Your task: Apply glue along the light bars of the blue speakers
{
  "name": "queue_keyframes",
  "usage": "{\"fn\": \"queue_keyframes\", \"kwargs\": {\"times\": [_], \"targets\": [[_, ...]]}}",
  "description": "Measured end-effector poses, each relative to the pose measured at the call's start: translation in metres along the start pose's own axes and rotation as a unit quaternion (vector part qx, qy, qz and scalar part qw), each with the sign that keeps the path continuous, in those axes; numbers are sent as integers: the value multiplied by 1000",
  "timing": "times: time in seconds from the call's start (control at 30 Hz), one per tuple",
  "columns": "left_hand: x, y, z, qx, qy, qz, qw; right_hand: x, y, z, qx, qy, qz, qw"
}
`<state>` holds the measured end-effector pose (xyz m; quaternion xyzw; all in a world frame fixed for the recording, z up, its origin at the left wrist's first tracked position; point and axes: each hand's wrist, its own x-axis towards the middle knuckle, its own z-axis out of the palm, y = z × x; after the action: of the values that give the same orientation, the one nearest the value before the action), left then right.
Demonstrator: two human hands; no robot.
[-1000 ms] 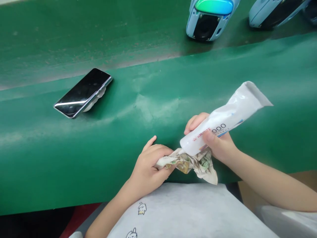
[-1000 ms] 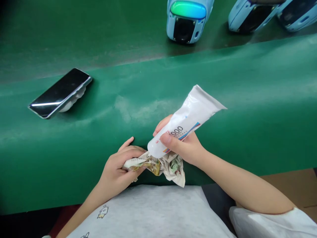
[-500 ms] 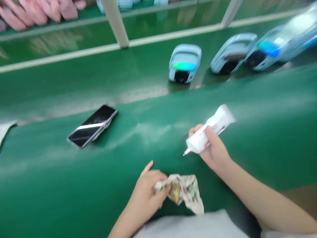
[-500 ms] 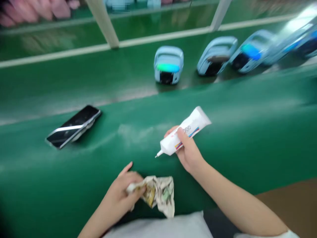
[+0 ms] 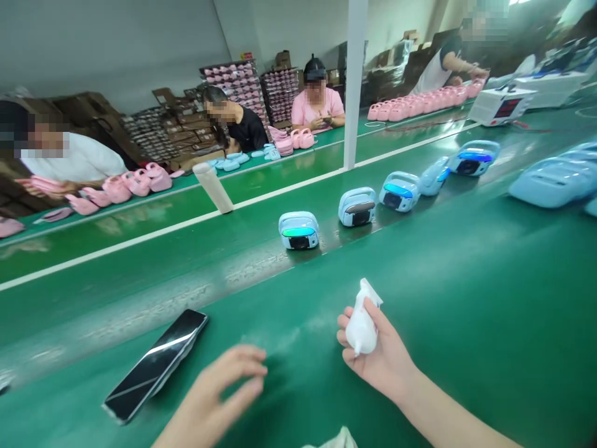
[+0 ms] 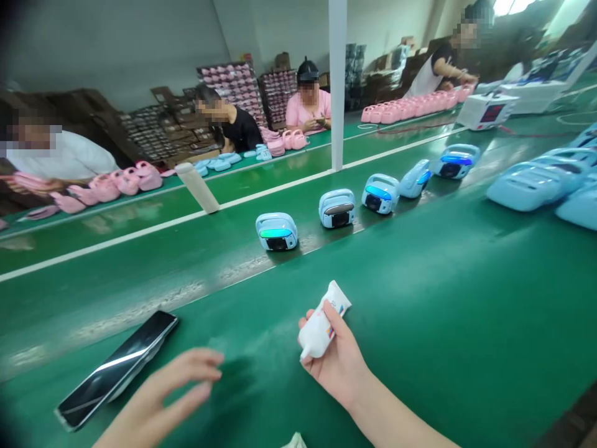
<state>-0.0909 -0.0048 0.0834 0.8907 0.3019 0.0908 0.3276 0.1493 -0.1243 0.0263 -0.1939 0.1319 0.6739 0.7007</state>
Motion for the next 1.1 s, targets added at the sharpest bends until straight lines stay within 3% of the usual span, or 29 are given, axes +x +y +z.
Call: {"fn": "queue_keyframes", "kwargs": {"times": [0.1, 0.23, 0.3, 0.37, 0.43, 0.53, 0.67, 0.8, 0.93, 1.1], "targets": [[94, 1, -23, -45, 126, -4, 991, 3, -1, 0, 22, -7, 1, 1000], [209, -13, -16, -79, 197, -29, 977, 9, -3, 2, 20, -10, -18, 1000], [244, -19, -10, -103, 196, -38, 975, 11, -6, 3, 14, -11, -30, 999], [261, -23, -9, -115, 177, -34, 977, 12, -11, 4, 10, -11, -42, 999], [261, -24, -14, -110, 159, -25, 981, 10, -15, 6, 10, -11, -52, 999], [240, -22, -26, -80, 160, -4, 984, 7, -18, 7, 7, -14, -56, 998], [184, -17, -32, -72, 206, 30, 975, 7, -15, 9, -15, -21, -51, 998], [123, -17, -13, -134, 233, 34, 963, 8, -8, 23, -47, -29, -49, 997], [92, -23, 13, -243, 181, 9, 953, 3, -10, 61, -85, -54, -72, 992], [90, -27, 20, -355, 121, -1, 927, -18, -20, 129, -137, -100, -156, 973]]}}
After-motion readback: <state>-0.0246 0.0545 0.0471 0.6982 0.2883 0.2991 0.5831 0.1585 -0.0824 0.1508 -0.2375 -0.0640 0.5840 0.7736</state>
